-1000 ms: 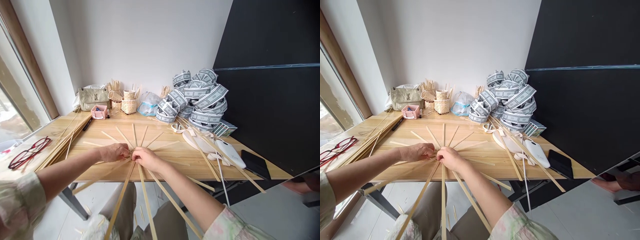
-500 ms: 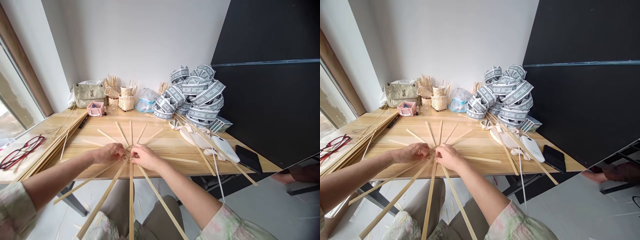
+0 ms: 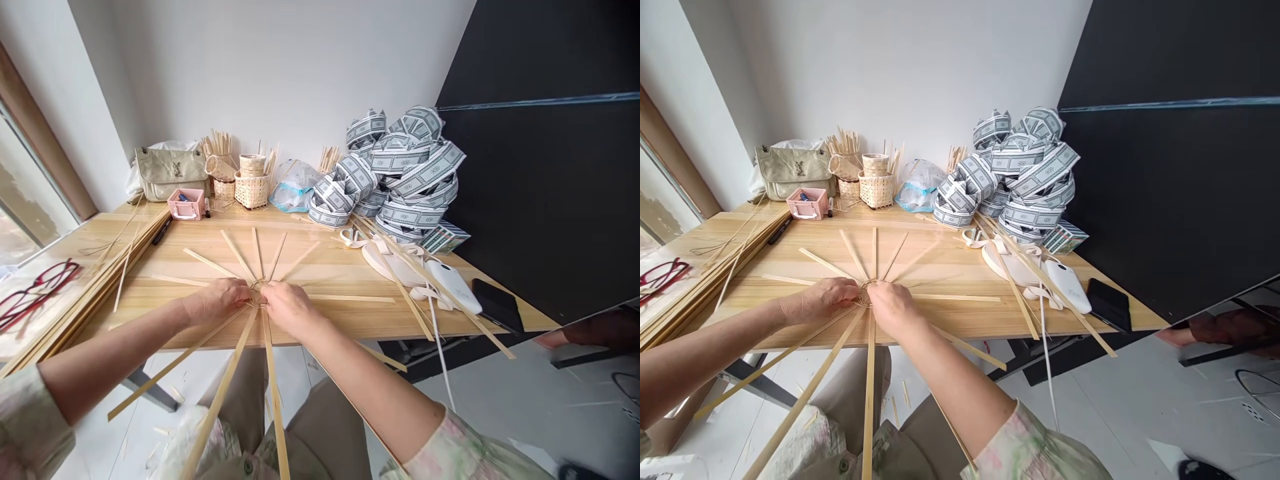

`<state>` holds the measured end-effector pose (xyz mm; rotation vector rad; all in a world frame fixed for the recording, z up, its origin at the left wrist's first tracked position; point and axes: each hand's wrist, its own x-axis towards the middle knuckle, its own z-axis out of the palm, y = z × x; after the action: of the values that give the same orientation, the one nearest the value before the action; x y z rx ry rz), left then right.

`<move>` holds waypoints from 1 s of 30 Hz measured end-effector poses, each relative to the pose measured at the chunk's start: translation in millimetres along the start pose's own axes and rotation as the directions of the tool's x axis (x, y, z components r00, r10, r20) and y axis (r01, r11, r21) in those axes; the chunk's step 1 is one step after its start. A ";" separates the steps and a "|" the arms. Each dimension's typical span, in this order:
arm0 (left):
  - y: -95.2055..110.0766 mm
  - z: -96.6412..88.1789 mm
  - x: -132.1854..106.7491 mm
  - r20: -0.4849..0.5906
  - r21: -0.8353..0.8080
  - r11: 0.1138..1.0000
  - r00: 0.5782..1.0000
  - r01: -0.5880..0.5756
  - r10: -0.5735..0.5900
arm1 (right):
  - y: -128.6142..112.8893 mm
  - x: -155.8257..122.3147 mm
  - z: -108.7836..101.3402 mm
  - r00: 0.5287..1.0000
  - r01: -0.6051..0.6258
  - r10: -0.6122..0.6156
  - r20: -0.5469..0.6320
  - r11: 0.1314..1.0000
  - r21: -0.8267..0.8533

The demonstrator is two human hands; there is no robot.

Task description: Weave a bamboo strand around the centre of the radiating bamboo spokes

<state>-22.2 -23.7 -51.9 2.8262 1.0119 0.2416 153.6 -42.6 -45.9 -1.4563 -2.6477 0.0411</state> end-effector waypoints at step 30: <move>19.8 8.9 5.1 -0.048 0.210 0.977 0.998 0.038 -0.029 | 19.4 -7.5 22.9 0.964 0.151 -0.154 -0.216 0.988 -0.032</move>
<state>-4.3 -36.2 -56.5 3.0007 1.1578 0.2059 171.2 -37.7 -70.9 -1.1803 -2.5746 -0.1453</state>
